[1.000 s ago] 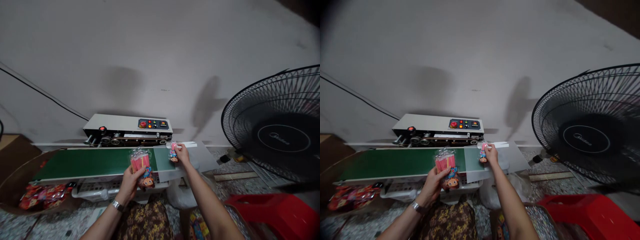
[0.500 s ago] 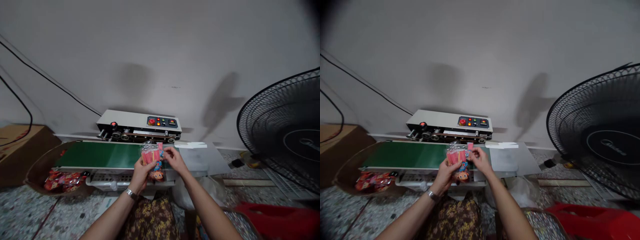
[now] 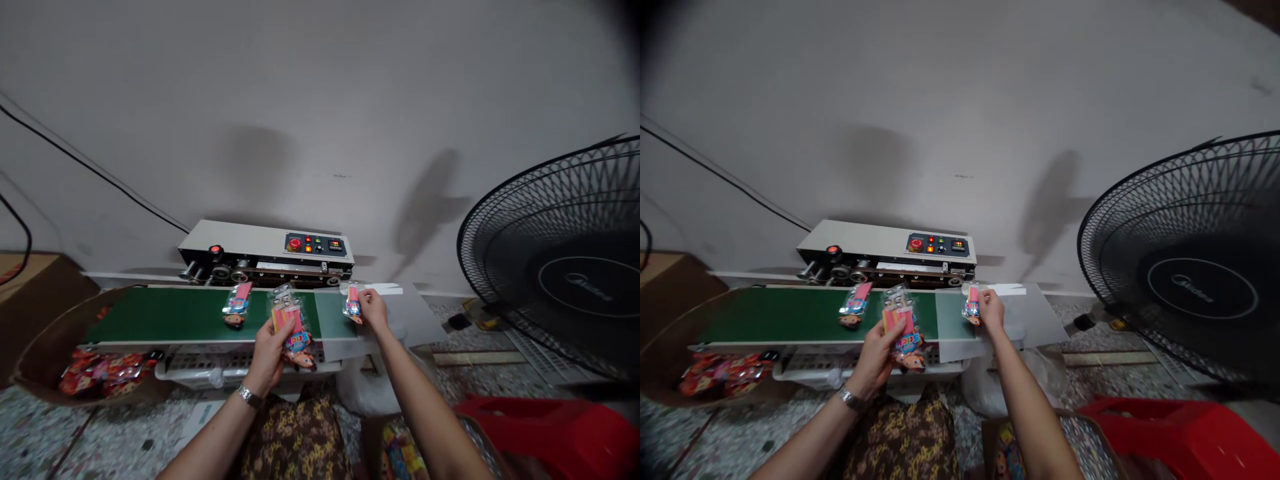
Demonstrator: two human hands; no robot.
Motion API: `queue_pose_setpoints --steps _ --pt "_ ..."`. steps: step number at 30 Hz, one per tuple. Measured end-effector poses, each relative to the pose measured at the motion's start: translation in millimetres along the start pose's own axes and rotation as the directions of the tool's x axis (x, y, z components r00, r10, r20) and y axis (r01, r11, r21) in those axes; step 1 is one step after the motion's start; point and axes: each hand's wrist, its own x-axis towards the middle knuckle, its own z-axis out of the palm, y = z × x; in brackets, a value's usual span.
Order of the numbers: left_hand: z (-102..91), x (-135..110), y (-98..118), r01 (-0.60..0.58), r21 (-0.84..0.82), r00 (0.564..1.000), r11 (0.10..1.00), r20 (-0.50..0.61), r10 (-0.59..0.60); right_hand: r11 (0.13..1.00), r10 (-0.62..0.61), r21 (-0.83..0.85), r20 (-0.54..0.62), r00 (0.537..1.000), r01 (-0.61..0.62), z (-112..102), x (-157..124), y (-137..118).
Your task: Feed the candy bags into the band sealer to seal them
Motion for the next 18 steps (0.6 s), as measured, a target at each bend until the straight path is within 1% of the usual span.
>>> queue_pose_setpoints --steps 2,5,7,8,9,10,11,12,13,14,15,16,18 --pt "-0.9 0.0 -0.4 0.007 -0.001 1.000 1.000 0.006 -0.007 0.997 0.015 -0.077 0.018 1.000 -0.014 7.6 6.6 -2.4" --pt "-1.6 1.3 -1.3 0.001 0.006 1.000 1.000 0.014 -0.001 0.988 -0.001 -0.153 0.065 0.998 0.011 20.0 8.9 -15.8" --pt "-1.0 2.6 -1.1 -0.018 0.010 1.000 1.000 -0.008 0.018 0.983 -0.034 -0.178 0.075 0.997 0.047 24.1 3.2 -28.9" --pt "-0.2 3.3 -0.7 -0.031 0.012 0.999 0.999 -0.025 0.031 0.981 -0.077 -0.174 0.071 0.995 0.088 24.7 -3.0 -36.4" --pt "1.0 3.8 -0.3 -0.044 0.013 0.998 0.999 -0.045 0.045 0.978 -0.139 -0.144 0.079 0.987 0.149 24.4 -11.6 -44.2" --pt "2.4 4.2 -0.1 -0.057 0.014 0.996 0.998 -0.064 0.058 0.973 -0.209 -0.078 0.113 0.971 0.218 23.8 -22.8 -52.1" --pt "4.1 4.5 -0.1 -0.072 0.015 0.994 0.997 -0.080 0.073 0.961 -0.277 0.021 0.169 0.946 0.277 23.2 -36.1 -59.9" --pt "5.9 4.6 -0.5 -0.088 0.017 0.992 0.996 -0.089 0.089 0.940 -0.336 0.140 0.242 0.910 0.310 22.8 -50.9 -67.2" --pt "7.9 4.4 -1.2 -0.102 0.019 0.991 0.995 -0.090 0.103 0.916 -0.380 0.257 0.317 0.869 0.307 22.9 -66.2 -73.7" --pt "9.8 4.1 -2.3 -0.115 0.019 0.989 0.993 -0.087 0.116 0.899 -0.400 0.338 0.374 0.837 0.279 23.7 -80.9 -79.1" --pt "11.6 3.6 -3.5 -0.123 0.017 0.989 0.992 -0.076 0.124 0.888 -0.405 0.388 0.402 0.822 0.247 24.9 -93.5 -82.9" --pt "13.1 2.9 -4.6 -0.127 0.011 0.990 0.992 -0.065 0.128 0.880 -0.398 0.417 0.393 0.829 0.225 26.4 -103.1 -84.9" --pt "14.6 1.2 -5.7 -0.119 -0.006 0.992 0.993 -0.047 0.119 0.864 -0.360 0.463 0.295 0.885 0.197 28.6 -110.1 -81.9"
